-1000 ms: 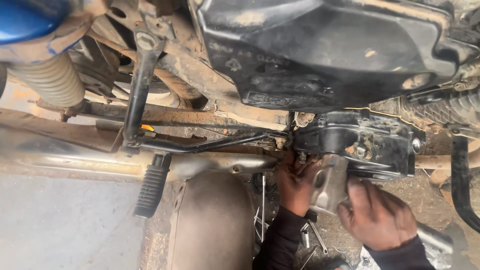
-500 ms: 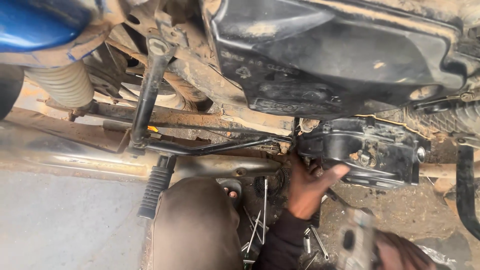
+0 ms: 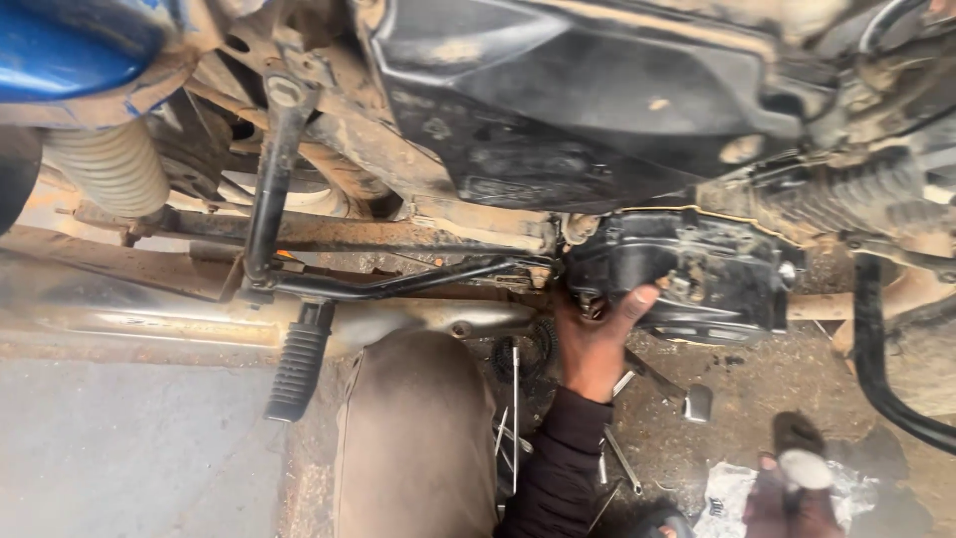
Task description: Repairing or replacing parts of a motorcycle engine or side cover.
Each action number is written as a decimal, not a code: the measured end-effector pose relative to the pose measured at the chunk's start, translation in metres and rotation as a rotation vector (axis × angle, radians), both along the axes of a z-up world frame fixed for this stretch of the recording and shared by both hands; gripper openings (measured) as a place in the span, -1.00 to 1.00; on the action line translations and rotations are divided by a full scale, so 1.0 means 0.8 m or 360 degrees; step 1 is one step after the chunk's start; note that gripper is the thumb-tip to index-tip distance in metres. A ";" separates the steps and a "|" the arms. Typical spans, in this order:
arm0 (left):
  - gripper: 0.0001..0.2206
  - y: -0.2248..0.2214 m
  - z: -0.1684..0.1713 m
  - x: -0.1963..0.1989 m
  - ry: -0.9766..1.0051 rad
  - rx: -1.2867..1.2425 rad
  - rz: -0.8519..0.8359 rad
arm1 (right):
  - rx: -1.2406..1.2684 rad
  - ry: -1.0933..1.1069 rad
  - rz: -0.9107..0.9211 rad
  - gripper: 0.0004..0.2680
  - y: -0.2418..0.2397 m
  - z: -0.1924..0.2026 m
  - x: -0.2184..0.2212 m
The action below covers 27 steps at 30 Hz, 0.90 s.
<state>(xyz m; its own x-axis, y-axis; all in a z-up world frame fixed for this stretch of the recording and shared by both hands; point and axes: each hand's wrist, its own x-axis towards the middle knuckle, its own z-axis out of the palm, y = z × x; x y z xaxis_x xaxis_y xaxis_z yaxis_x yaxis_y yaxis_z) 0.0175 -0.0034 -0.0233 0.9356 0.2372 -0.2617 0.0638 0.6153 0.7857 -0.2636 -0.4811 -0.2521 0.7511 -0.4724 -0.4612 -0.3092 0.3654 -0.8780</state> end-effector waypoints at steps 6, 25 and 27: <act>0.03 0.004 0.003 0.001 -0.0087 -0.0038 0.0035 | -0.0728 0.0810 -0.0118 -0.72 0.262 0.125 0.117; -0.08 -0.002 -0.002 0.002 -0.0232 -0.0212 0.0001 | -0.1444 0.1014 0.0034 -0.74 0.323 -0.110 0.098; -0.07 -0.002 -0.002 0.001 -0.0213 -0.0207 -0.0036 | -0.1428 0.1042 0.0022 -0.71 0.312 -0.106 0.096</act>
<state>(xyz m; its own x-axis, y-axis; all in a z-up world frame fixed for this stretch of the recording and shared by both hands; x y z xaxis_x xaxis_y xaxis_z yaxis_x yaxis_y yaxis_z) 0.0179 -0.0053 -0.0253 0.9687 0.1882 -0.1618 -0.0210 0.7119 0.7020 -0.1864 -0.2312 -0.3373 0.4954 -0.8271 -0.2655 -0.8090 -0.3279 -0.4879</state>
